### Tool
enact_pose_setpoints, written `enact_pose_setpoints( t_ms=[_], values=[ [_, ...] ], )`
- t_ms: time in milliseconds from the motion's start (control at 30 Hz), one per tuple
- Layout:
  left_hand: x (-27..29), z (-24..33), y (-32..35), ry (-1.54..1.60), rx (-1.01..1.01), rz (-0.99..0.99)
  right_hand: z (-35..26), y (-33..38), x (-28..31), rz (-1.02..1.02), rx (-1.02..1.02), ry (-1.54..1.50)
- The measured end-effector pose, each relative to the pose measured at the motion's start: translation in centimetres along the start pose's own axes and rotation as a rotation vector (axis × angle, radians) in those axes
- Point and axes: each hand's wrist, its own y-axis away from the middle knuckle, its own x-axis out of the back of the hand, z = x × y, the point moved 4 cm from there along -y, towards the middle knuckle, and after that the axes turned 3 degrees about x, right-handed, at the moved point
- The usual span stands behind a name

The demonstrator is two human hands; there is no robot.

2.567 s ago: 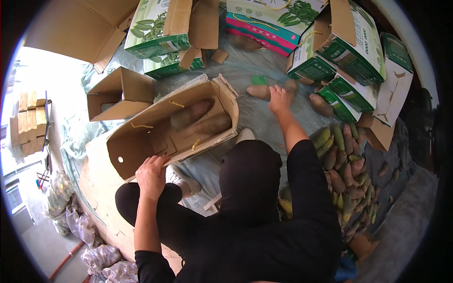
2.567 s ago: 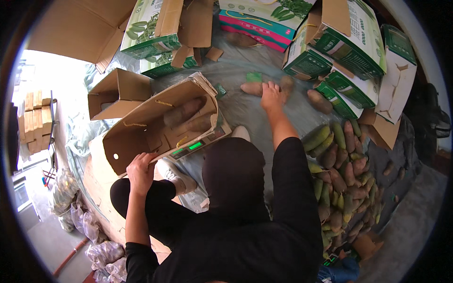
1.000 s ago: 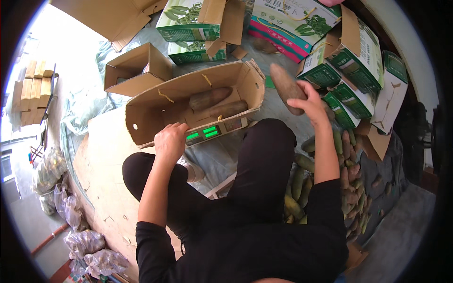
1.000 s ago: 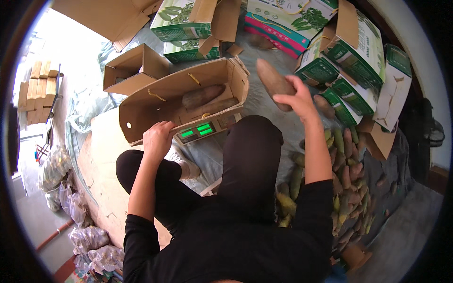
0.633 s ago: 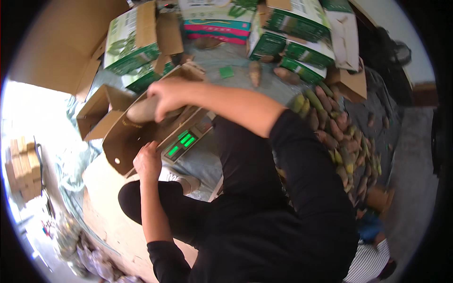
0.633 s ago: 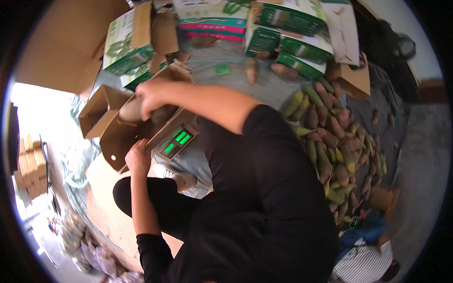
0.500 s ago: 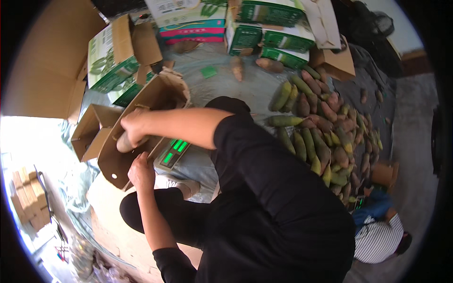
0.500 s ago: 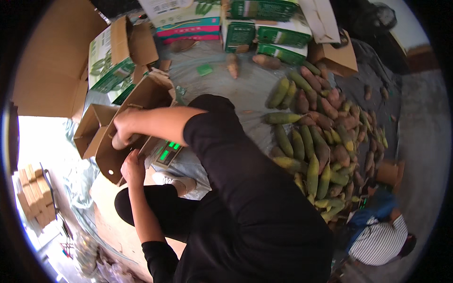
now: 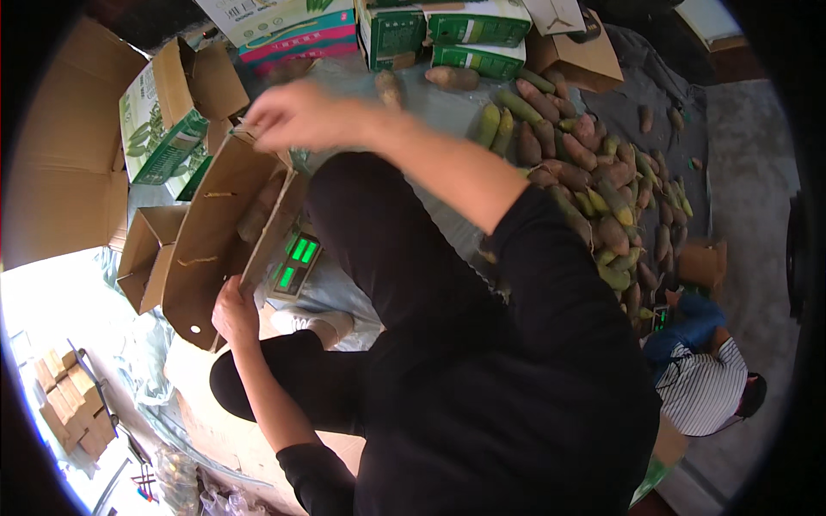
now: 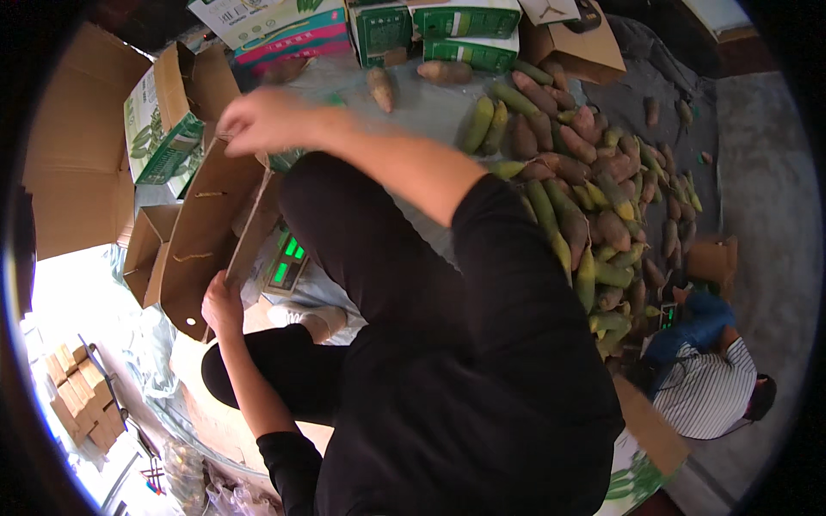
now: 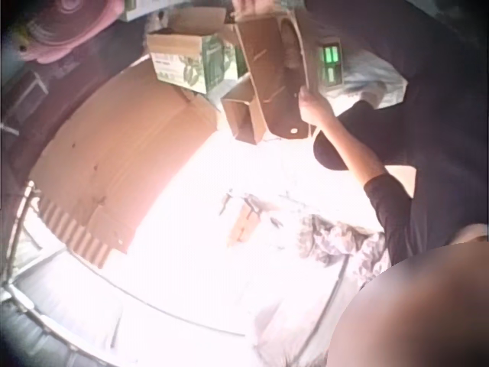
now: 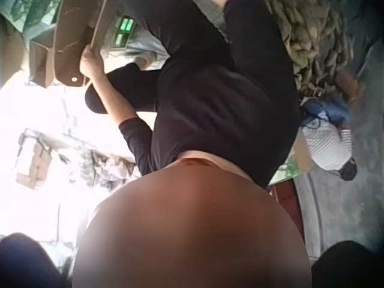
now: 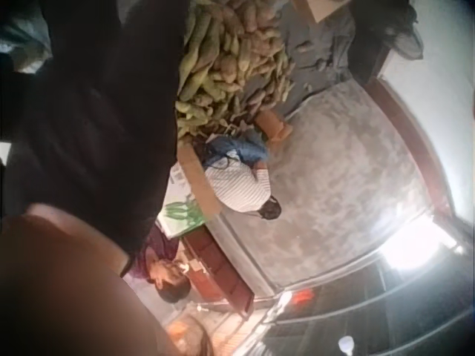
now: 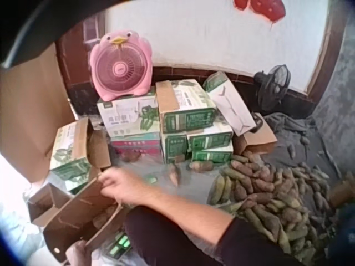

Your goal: Packaging and weighing long green vegetables into boxes.

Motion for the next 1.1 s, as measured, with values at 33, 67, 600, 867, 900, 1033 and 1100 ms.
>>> enact_pose_setpoints(
  t_ms=[33, 67, 600, 867, 900, 1033, 1100],
  values=[
    [0.2, 0.0, 0.1, 0.014, 0.005, 0.006, 1.9, 1.8, 2.8, 0.053, -0.101, 0.068],
    [0.3, 0.2, 0.0, 0.023, 0.002, 0.009, 5.5, 4.3, 5.5, 0.15, -0.177, 0.101],
    [-1.0, -1.2, 0.3, 0.043, 0.064, -0.005, 24.2, 50.9, 4.6, -0.125, -1.268, 0.52],
    [-0.4, 0.0, 0.0, 0.08, 0.051, -0.005, 17.0, 46.9, -1.7, -0.716, -1.251, 0.61],
    [-0.1, 0.4, 0.2, 0.071, 0.035, 0.043, 16.5, 46.6, -2.2, -0.782, -1.243, 0.625],
    [0.0, 0.7, 0.1, 0.052, 0.048, 0.026, 16.6, 47.1, -4.0, -1.012, -1.174, 0.783],
    [0.5, 1.4, 0.2, 0.06, 0.057, 0.01, 17.9, 48.5, -3.9, -0.991, -1.189, 0.846]
  ],
)
